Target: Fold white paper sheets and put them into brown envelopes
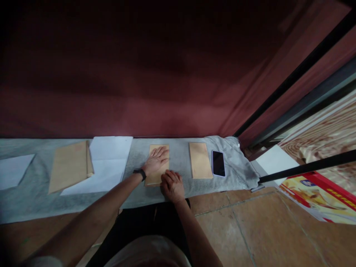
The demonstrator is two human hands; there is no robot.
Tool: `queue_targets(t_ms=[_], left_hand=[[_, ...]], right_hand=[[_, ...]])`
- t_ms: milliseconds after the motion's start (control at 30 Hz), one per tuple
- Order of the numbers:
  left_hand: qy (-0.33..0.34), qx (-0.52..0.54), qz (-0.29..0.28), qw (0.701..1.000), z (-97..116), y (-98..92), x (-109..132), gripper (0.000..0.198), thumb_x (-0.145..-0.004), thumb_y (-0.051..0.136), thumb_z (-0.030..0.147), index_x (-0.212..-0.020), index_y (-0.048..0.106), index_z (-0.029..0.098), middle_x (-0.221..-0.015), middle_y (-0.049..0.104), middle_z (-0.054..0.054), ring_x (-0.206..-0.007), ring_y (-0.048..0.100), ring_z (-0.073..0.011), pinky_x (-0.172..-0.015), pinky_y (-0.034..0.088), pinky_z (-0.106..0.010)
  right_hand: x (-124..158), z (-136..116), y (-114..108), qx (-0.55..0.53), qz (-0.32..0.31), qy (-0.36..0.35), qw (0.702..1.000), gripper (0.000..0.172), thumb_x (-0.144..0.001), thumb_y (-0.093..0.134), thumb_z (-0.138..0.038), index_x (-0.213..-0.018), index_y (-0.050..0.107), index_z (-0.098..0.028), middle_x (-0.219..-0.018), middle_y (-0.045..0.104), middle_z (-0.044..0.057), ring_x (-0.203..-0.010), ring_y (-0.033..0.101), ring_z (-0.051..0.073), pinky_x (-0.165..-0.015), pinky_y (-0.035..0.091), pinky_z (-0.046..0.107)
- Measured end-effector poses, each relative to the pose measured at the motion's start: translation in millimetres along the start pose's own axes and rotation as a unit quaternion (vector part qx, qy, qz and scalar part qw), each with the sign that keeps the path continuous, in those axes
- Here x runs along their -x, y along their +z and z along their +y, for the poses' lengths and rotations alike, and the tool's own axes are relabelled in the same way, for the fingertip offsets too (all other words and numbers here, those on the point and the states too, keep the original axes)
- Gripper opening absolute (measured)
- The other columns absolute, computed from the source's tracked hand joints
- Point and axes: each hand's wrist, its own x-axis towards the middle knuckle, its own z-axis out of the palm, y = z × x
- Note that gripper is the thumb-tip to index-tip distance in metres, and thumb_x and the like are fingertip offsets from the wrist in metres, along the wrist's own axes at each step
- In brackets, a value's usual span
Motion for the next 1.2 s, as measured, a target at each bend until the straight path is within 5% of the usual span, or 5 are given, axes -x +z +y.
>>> queue_targets(t_ms=[267,633,867,1200], left_hand=[[0.033,0.012,-0.003,0.999,-12,5.9,-4,0.062,-0.101,0.038,0.047,-0.157,0.038,0.020,-0.165,0.037,-0.011,-0.155,0.026,-0.0266,-0.128,0.012,-0.049],[0.111,0.051,-0.051,0.991,0,-2.0,38,0.059,-0.101,0.040,0.039,-0.154,0.041,0.014,-0.164,0.037,-0.014,-0.156,0.025,-0.0223,-0.127,0.012,-0.041],[0.128,0.098,-0.073,0.984,10,-8.4,67,0.053,-0.101,0.043,0.034,-0.153,0.044,0.020,-0.164,0.038,-0.009,-0.156,0.025,-0.0201,-0.128,0.012,-0.040],[0.144,0.159,-0.059,0.975,21,-16.7,92,0.058,-0.100,0.048,0.036,-0.154,0.042,0.016,-0.163,0.039,-0.014,-0.155,0.026,-0.0235,-0.128,0.012,-0.042]], right_hand=[[0,0,2,0.004,0.000,0.000,1.000,0.033,-0.099,0.055,-0.022,-0.130,0.067,-0.027,-0.140,0.064,0.006,-0.133,0.054,0.024,-0.115,0.033,0.043],[1,2,3,0.006,-0.010,-0.001,1.000,0.040,-0.095,0.049,-0.014,-0.132,0.062,-0.023,-0.140,0.063,0.008,-0.132,0.054,0.023,-0.114,0.033,0.041],[2,6,6,0.013,-0.011,-0.003,1.000,0.046,-0.090,0.048,-0.010,-0.133,0.060,-0.022,-0.140,0.063,0.008,-0.133,0.053,0.022,-0.115,0.033,0.042],[3,6,7,0.009,-0.004,-0.010,1.000,0.044,-0.092,0.047,-0.014,-0.134,0.060,-0.020,-0.141,0.062,0.010,-0.133,0.052,0.023,-0.117,0.030,0.043]])
